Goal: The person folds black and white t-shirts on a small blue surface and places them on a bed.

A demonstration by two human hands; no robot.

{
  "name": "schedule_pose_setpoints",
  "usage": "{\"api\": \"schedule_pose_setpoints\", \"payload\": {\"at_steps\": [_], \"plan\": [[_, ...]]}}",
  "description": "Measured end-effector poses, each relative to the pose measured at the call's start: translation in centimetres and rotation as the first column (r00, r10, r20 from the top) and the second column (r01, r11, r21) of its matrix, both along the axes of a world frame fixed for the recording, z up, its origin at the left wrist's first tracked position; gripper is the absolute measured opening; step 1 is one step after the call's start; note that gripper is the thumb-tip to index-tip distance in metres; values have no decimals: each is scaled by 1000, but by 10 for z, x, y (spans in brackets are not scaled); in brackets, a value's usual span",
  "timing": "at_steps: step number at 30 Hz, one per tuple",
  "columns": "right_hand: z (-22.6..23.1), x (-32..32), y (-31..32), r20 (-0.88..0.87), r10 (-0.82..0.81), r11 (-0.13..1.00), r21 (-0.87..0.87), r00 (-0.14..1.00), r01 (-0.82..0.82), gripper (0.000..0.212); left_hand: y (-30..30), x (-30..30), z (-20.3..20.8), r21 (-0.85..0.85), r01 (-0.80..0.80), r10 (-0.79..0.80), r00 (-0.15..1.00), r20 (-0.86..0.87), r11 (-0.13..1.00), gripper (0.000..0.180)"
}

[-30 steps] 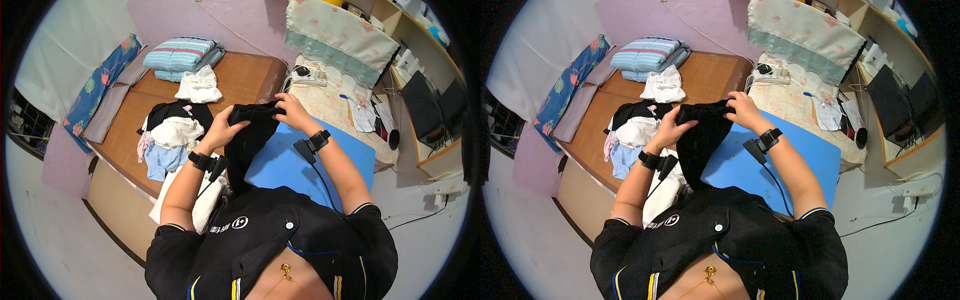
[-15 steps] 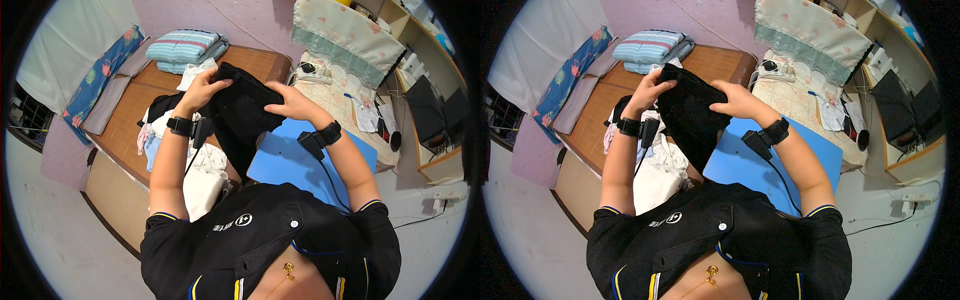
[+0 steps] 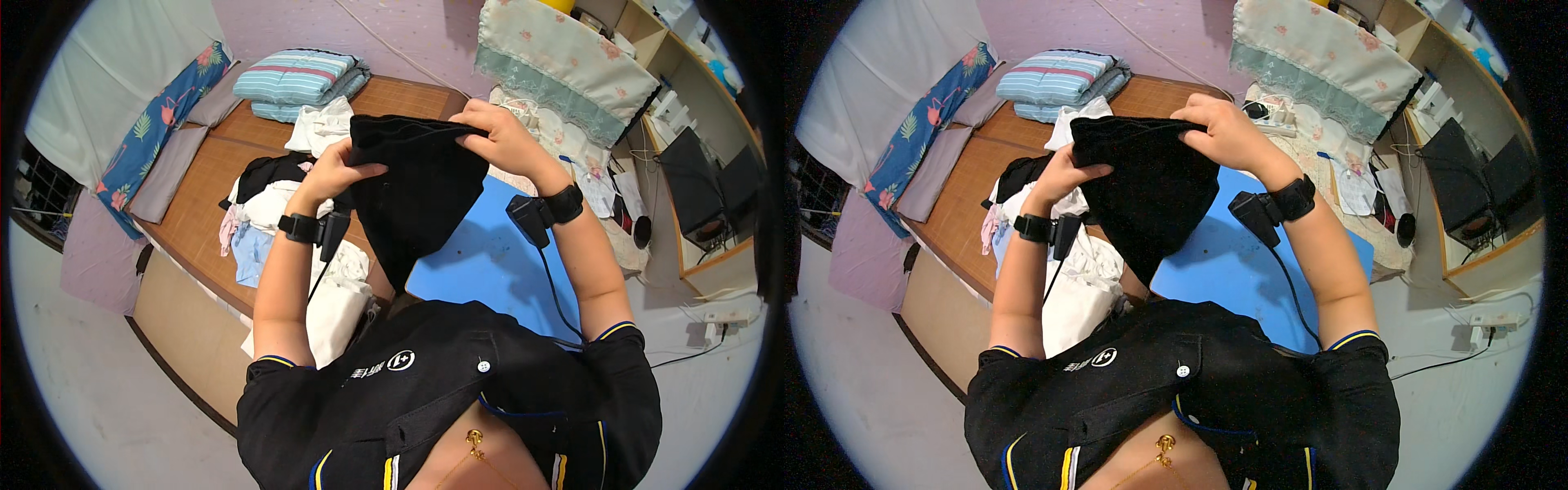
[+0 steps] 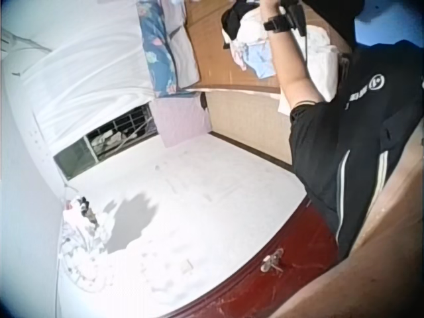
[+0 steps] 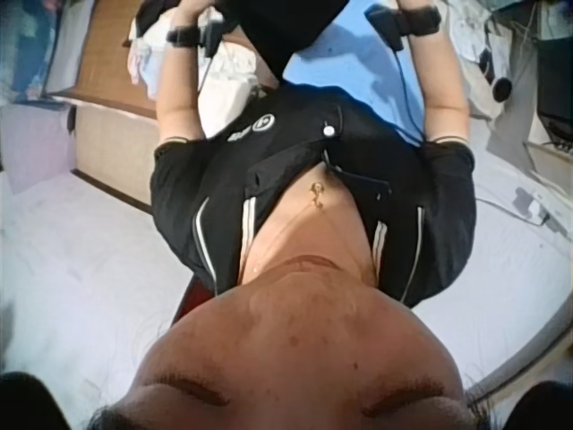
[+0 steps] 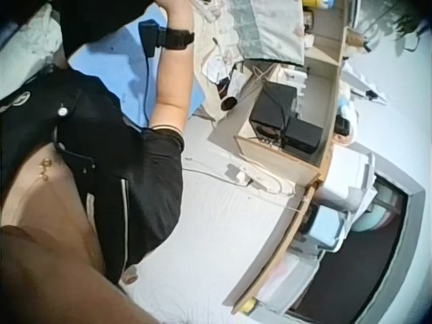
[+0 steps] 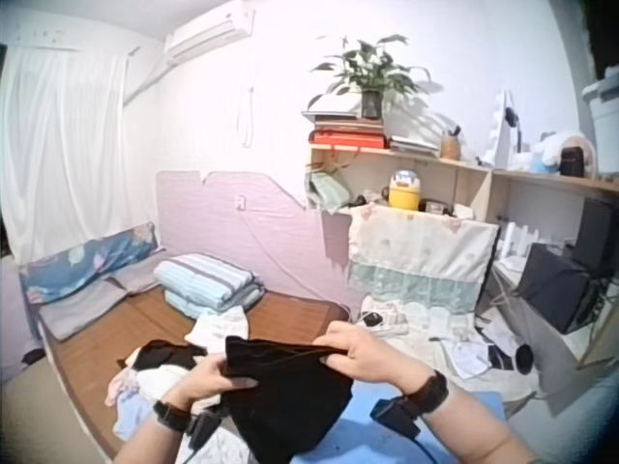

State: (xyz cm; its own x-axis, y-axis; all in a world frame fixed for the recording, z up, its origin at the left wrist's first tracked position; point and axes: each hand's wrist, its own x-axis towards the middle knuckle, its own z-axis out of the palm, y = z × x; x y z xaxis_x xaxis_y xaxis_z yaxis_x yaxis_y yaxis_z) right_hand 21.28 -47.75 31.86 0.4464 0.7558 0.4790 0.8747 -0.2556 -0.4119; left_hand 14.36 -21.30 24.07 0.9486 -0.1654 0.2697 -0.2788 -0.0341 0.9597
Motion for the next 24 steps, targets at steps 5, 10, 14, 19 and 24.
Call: {"api": "schedule_pose_setpoints", "payload": {"at_steps": [5, 10, 14, 19, 24], "plan": [[-16, 14, 6, 344, -236, 972, 81, 909, 222, 17, -28, 1, 0, 119, -187, 153, 955, 253, 975, 24], [-22, -15, 7, 81, -460, 878, 186, 884, 440, 31, -57, 14, -17, 174, -302, 228, 909, 350, 937, 25], [-32, -29, 11, -699, -182, 931, 103, 692, 349, 52, -85, 13, -12, 325, -367, 239, 897, 373, 871, 18], [-36, -18, 1, -848, -244, 893, -7, 471, 450, 42, -117, 10, -14, 538, -407, 101, 855, 509, 738, 20], [-63, 2, -21, -691, -359, 897, -69, 628, 437, 15, -128, 5, -27, 492, -337, 49, 860, 508, 803, 27]]}}
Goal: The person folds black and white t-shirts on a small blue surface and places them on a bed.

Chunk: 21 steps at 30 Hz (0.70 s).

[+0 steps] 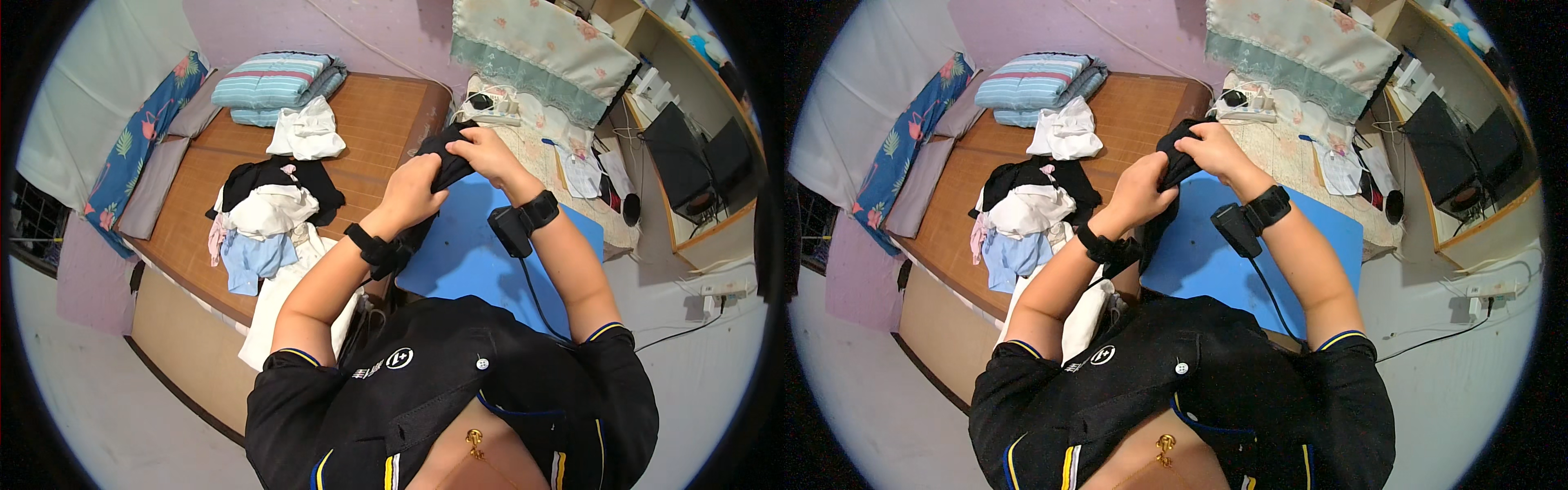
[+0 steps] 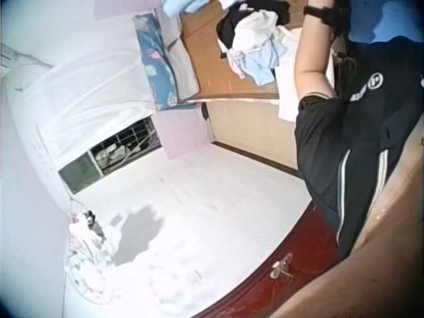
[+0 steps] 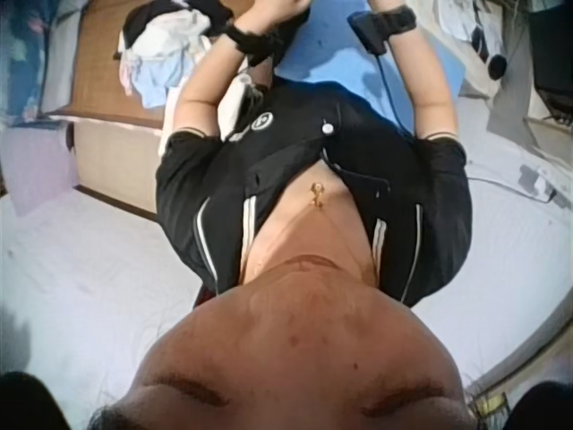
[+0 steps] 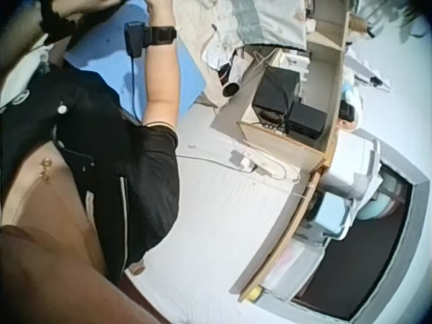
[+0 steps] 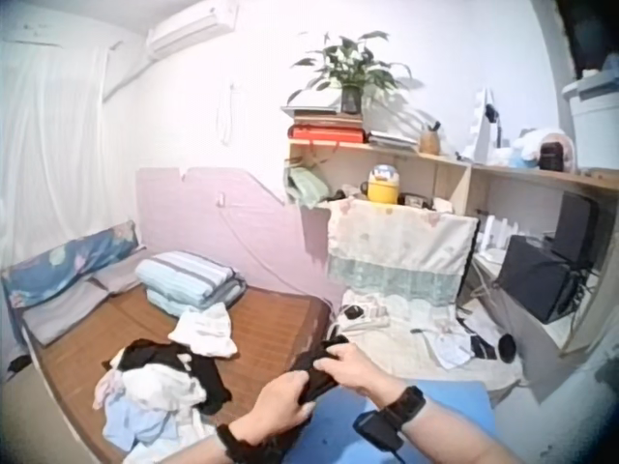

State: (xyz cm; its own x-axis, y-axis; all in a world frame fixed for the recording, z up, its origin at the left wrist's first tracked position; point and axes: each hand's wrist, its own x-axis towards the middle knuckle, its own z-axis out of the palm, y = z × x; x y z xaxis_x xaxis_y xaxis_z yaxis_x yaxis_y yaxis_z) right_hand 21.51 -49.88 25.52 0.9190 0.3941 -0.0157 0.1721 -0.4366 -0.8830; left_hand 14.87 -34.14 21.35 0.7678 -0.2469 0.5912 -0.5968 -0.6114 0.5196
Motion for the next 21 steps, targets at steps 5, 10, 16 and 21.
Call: {"api": "schedule_pose_setpoints", "payload": {"at_steps": [5, 10, 16, 21], "plan": [[19, 4, -13, 126, 18, 964, 261, 992, -50, 15, 18, -8, -41, -248, -17, -13, 993, -118, 969, 38], [48, -6, -68, 194, -50, 904, 426, 980, -38, 13, 19, -23, -104, -12, -35, 31, 968, -250, 999, 34], [30, -44, -172, 83, -230, 850, 503, 970, 158, 21, 12, -27, -167, 58, -55, 74, 897, -436, 997, 21], [-82, -101, -321, -26, -622, 778, 92, 782, 622, 20, 2, -24, -180, 86, -7, 53, 841, -539, 996, 20]]}}
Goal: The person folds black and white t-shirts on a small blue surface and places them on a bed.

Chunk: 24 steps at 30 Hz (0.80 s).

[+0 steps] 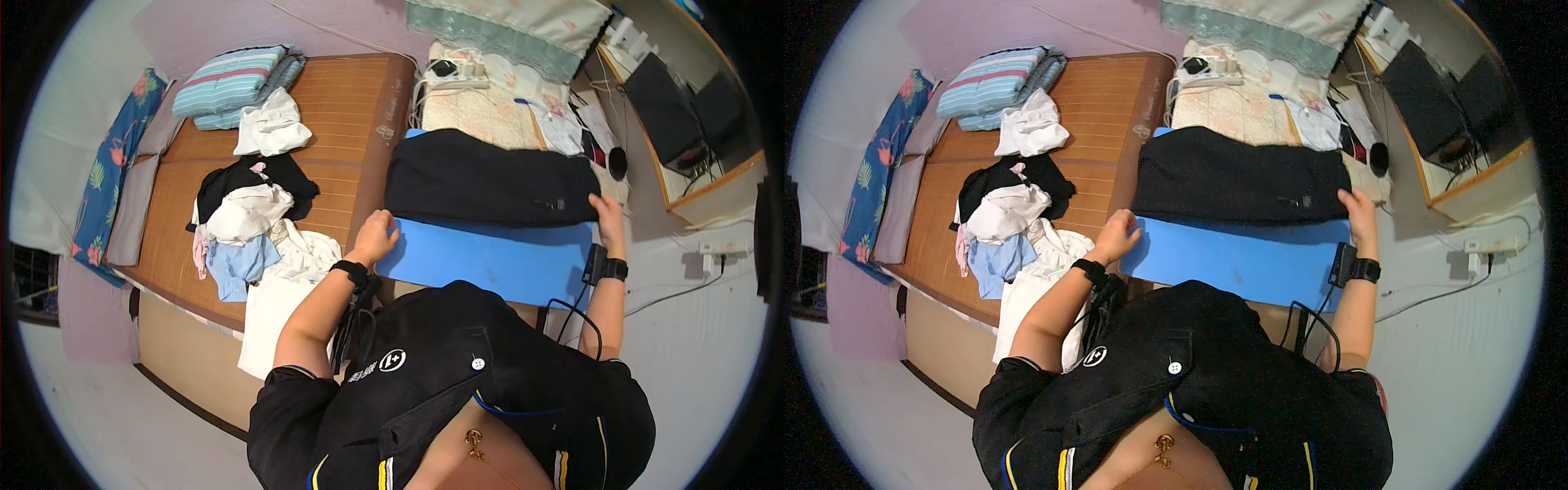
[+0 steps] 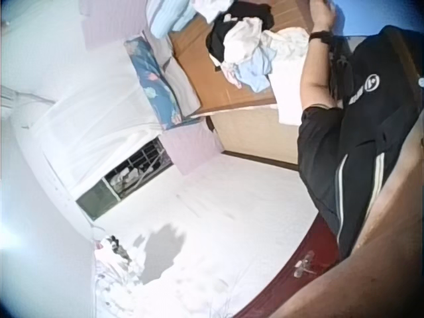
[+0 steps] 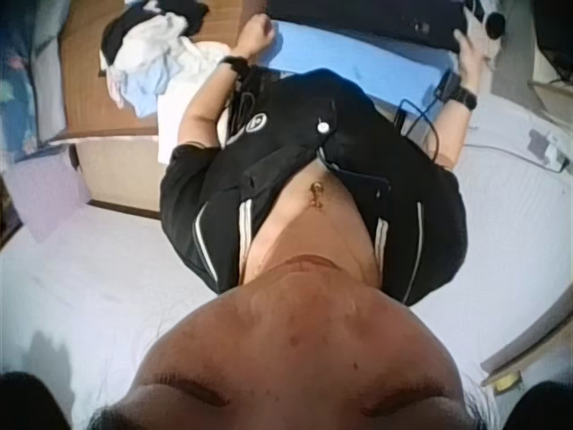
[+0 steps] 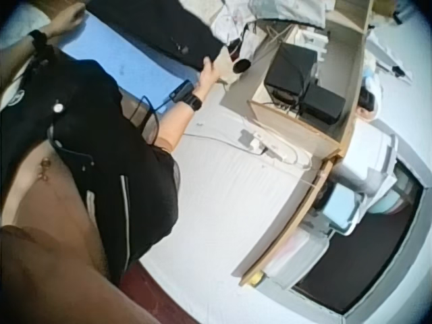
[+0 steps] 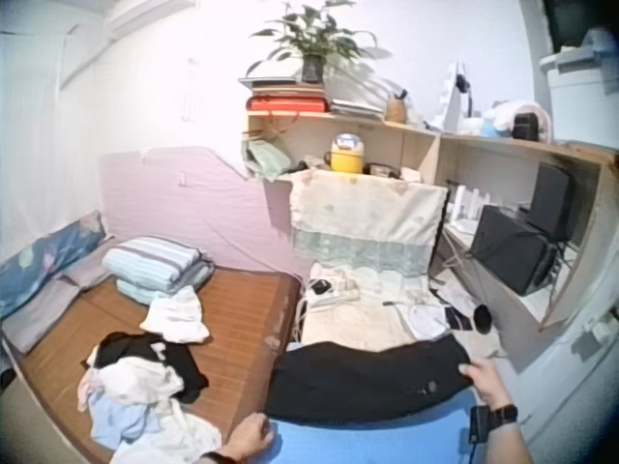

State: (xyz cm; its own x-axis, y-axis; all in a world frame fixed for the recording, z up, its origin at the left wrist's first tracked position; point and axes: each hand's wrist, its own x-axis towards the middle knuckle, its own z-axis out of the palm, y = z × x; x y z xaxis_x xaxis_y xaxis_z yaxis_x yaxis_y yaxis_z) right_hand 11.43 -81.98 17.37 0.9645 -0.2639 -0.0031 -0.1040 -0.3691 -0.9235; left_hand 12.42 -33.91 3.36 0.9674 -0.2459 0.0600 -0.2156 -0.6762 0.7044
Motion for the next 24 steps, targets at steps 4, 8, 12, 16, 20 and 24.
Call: {"api": "schedule_pose_setpoints", "payload": {"at_steps": [4, 8, 12, 16, 20, 24], "plan": [[-108, -53, -60, -162, -222, 941, -295, 962, 167, 18, -11, 4, 0, 140, 52, -79, 979, 191, 989, 33], [-150, -82, -60, -132, -350, 935, -106, 927, 338, 22, -22, 11, 5, 294, 177, -247, 943, 223, 939, 35], [-168, -88, -68, -107, -445, 892, -145, 889, 429, 19, -32, 18, -6, 359, 217, -313, 921, 234, 908, 29], [-173, -81, -68, -338, -494, 844, -407, 801, 349, 26, -36, 22, -7, 389, 213, -336, 899, 282, 896, 17], [-184, -80, -68, -289, -521, 850, -264, 803, 456, 33, -39, 21, -9, 395, 246, -369, 889, 272, 885, 18], [-185, -80, -76, -239, -566, 823, -217, 789, 525, 30, -46, 16, -8, 383, 290, -402, 879, 257, 877, 23]]}}
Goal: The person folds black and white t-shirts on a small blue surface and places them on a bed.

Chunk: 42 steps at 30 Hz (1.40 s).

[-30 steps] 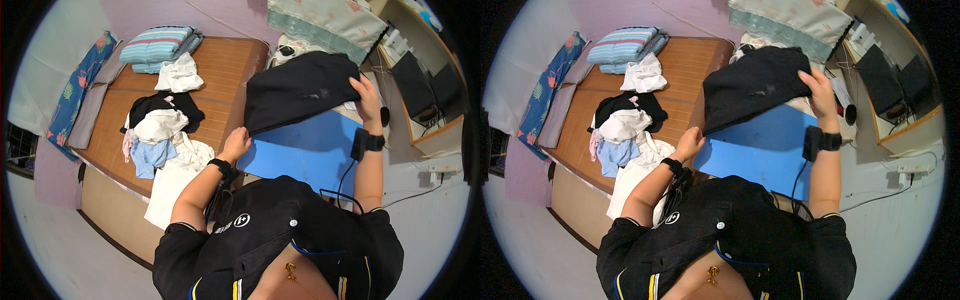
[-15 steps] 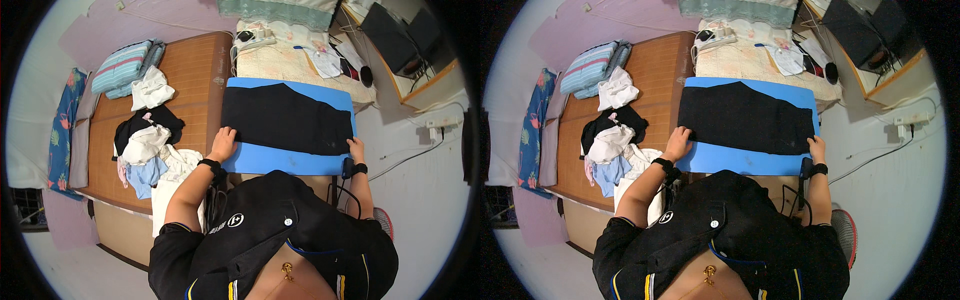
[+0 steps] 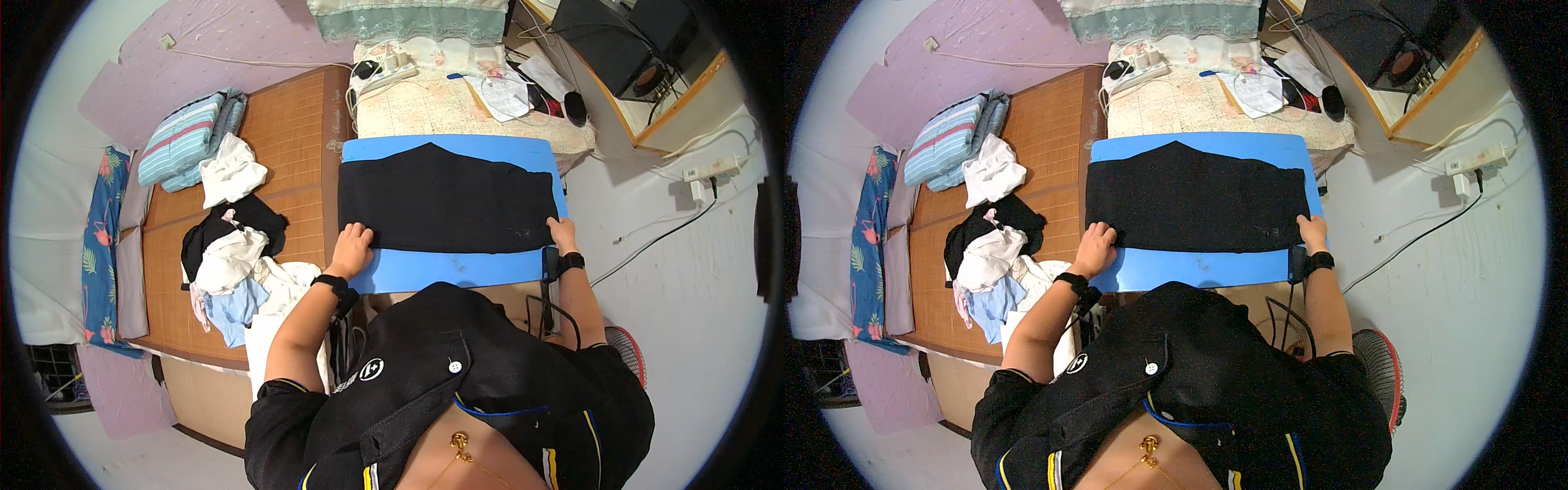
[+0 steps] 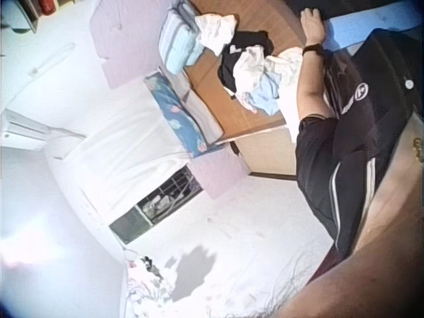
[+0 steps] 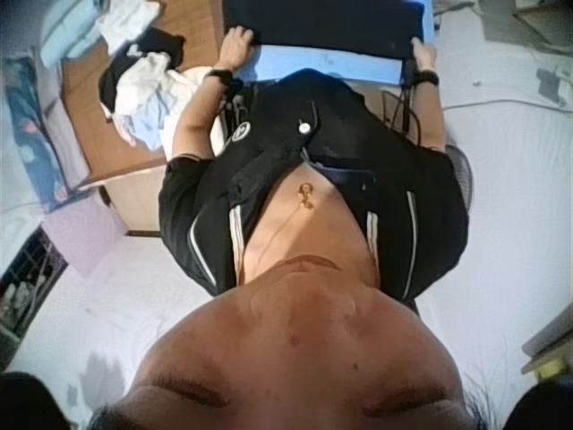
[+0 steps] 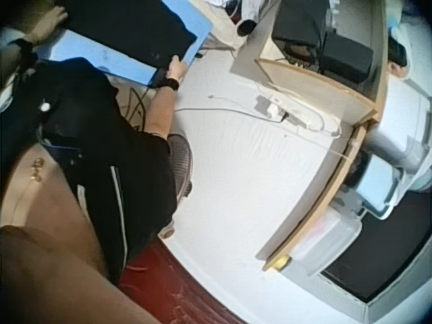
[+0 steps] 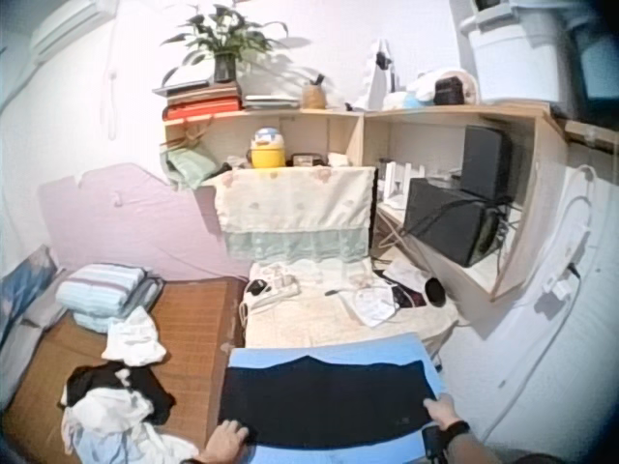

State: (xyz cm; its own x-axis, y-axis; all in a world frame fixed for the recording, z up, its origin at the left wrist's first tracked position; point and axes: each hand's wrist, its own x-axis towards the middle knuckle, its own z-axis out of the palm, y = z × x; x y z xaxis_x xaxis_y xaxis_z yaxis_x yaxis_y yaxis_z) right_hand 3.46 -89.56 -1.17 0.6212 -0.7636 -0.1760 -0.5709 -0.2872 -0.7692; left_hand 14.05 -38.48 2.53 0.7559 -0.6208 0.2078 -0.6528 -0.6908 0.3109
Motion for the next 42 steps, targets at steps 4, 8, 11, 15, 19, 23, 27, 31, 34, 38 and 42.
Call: {"api": "schedule_pose_setpoints", "payload": {"at_steps": [4, 8, 11, 15, 19, 23, 27, 31, 34, 38, 42], "plan": [[38, 5, 19, -53, 9, 1000, -6, 999, -10, 24, -11, -4, 22, -85, 8, -34, 953, -302, 996, 30], [25, 8, 4, 13, -54, 998, 34, 998, 53, 22, -22, 3, 7, -36, 138, -141, 924, -356, 990, 20], [19, 14, -2, 141, -133, 987, -75, 981, 145, 21, -36, 0, 5, -51, 195, -200, 911, -361, 979, 10], [28, 15, -15, 175, -168, 985, -4, 970, 171, 19, -57, -8, 20, -94, 302, -313, 858, -408, 949, 9], [37, 17, -22, 154, -175, 983, -31, 973, 182, 17, -82, -3, 19, 62, 510, -351, 671, -654, 858, 11], [30, 14, -36, 176, -115, 989, -75, 978, 130, 17, -136, 15, 38, -112, 414, -417, 787, -454, 904, 16], [45, 10, -31, 137, -66, 997, -27, 988, 71, 18, -195, 33, 44, -118, 345, -364, 890, -274, 931, 24], [65, 8, -18, 125, 22, 980, -199, 992, 3, 20, -227, 40, 36, 90, 368, -359, 928, -103, 925, 72], [63, 0, -35, 116, 74, 967, -250, 991, -43, 25, -245, 41, 22, 336, 368, -285, 920, -271, 867, 111], [82, -4, -42, 155, 69, 958, -286, 986, -22, 24, -279, 35, 26, 371, 388, -272, 905, -326, 844, 118], [170, 15, 18, 186, 238, 944, -274, 953, -182, 24, -307, 35, 25, 368, 375, -264, 911, -318, 851, 122]]}}
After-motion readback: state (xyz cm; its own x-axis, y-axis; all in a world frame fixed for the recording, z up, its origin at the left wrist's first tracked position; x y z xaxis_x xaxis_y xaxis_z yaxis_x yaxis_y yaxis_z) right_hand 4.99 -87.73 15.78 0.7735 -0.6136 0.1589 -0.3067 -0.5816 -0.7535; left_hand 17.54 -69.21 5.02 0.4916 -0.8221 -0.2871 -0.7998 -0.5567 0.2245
